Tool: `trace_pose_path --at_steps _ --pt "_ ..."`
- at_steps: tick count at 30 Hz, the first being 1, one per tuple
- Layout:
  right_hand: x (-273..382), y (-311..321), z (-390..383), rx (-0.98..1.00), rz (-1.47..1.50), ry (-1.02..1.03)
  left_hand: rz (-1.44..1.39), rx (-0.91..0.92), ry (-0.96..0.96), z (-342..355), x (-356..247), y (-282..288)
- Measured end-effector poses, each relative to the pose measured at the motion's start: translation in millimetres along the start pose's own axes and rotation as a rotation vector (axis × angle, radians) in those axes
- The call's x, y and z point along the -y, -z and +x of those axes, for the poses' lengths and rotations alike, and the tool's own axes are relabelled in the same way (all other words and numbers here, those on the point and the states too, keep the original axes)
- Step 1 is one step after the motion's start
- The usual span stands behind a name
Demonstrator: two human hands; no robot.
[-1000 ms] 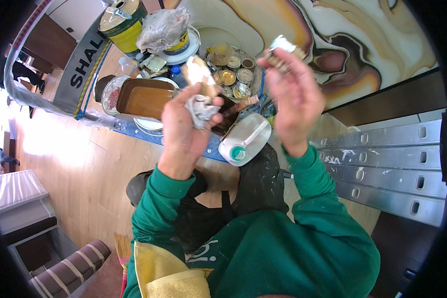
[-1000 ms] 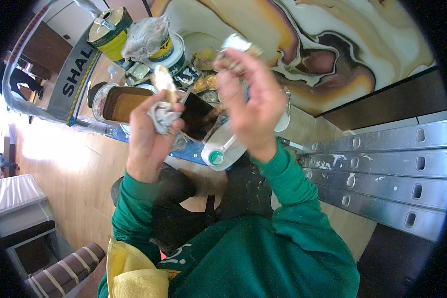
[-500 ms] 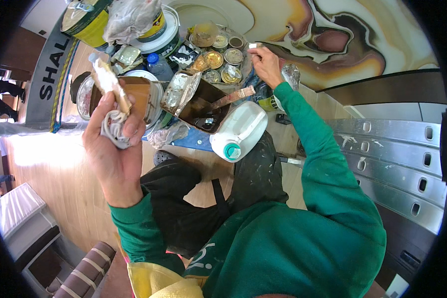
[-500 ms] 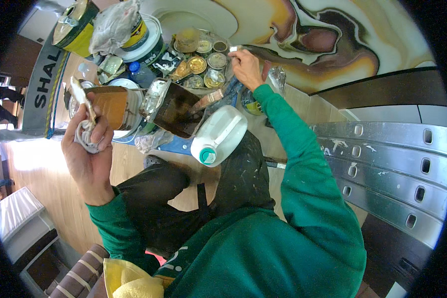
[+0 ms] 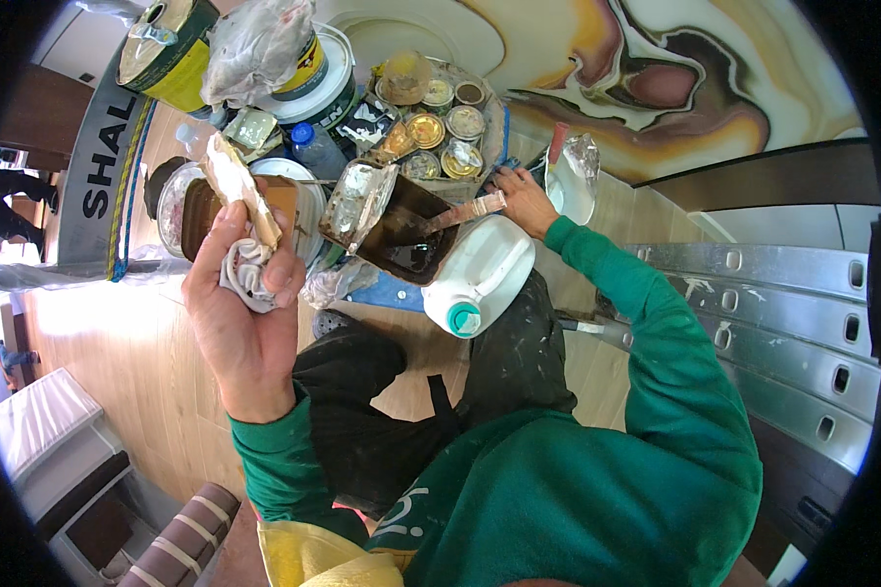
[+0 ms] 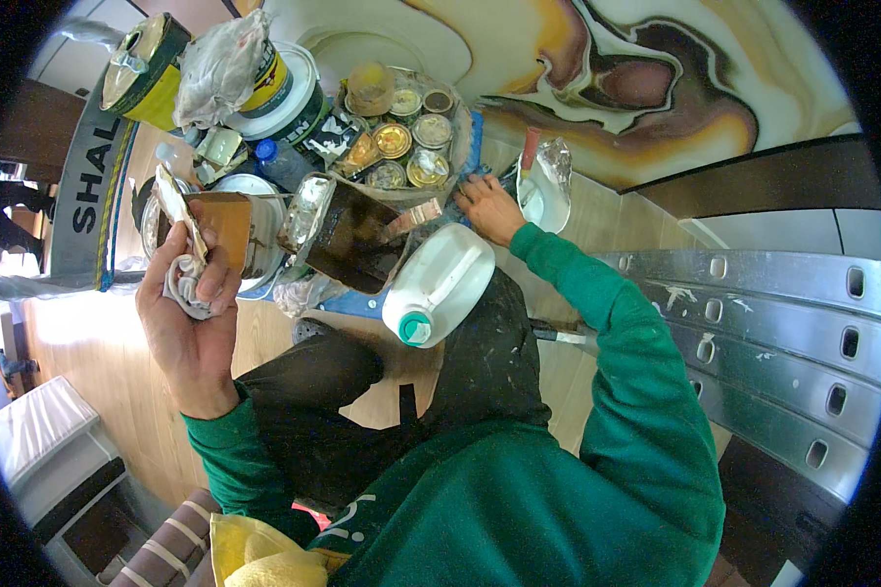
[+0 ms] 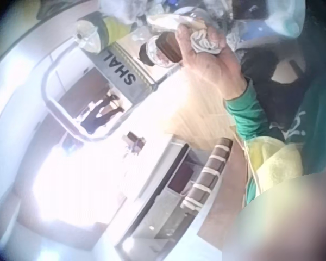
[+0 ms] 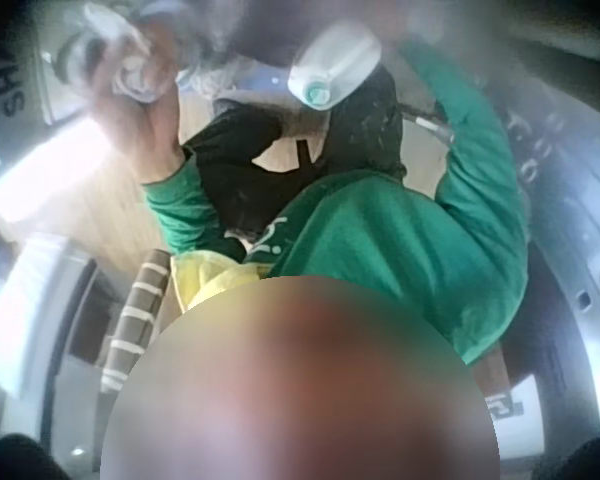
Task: The person scrapes a wall edge with a small tool, then walks to a cart and repeatedly opens small paint cans, scraping contents onto a palette. They handle multiple small paint containers and a palette while mixing paint.
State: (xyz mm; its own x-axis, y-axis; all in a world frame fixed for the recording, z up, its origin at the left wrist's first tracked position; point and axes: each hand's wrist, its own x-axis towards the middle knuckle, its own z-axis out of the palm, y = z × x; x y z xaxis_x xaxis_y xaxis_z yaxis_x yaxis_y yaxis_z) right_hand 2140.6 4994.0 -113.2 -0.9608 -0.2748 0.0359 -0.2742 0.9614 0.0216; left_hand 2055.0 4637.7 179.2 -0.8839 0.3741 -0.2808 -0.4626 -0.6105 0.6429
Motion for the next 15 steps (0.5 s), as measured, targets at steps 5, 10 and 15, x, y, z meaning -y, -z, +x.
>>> trace_pose_path --at_steps 5,10,15 --pt "-7.7 -20.5 6.6 0.016 -0.021 0.052 0.026 -0.001 -0.019 -2.4 -0.7 2.9" --pt "-14.1 -10.9 10.0 0.121 -0.007 0.081 0.009 -0.017 -0.012 -4.1 -1.0 0.1" --pt "-10.8 28.4 -2.7 0.286 0.017 0.063 0.02 -0.037 -0.034 -9.2 -3.2 -0.7"
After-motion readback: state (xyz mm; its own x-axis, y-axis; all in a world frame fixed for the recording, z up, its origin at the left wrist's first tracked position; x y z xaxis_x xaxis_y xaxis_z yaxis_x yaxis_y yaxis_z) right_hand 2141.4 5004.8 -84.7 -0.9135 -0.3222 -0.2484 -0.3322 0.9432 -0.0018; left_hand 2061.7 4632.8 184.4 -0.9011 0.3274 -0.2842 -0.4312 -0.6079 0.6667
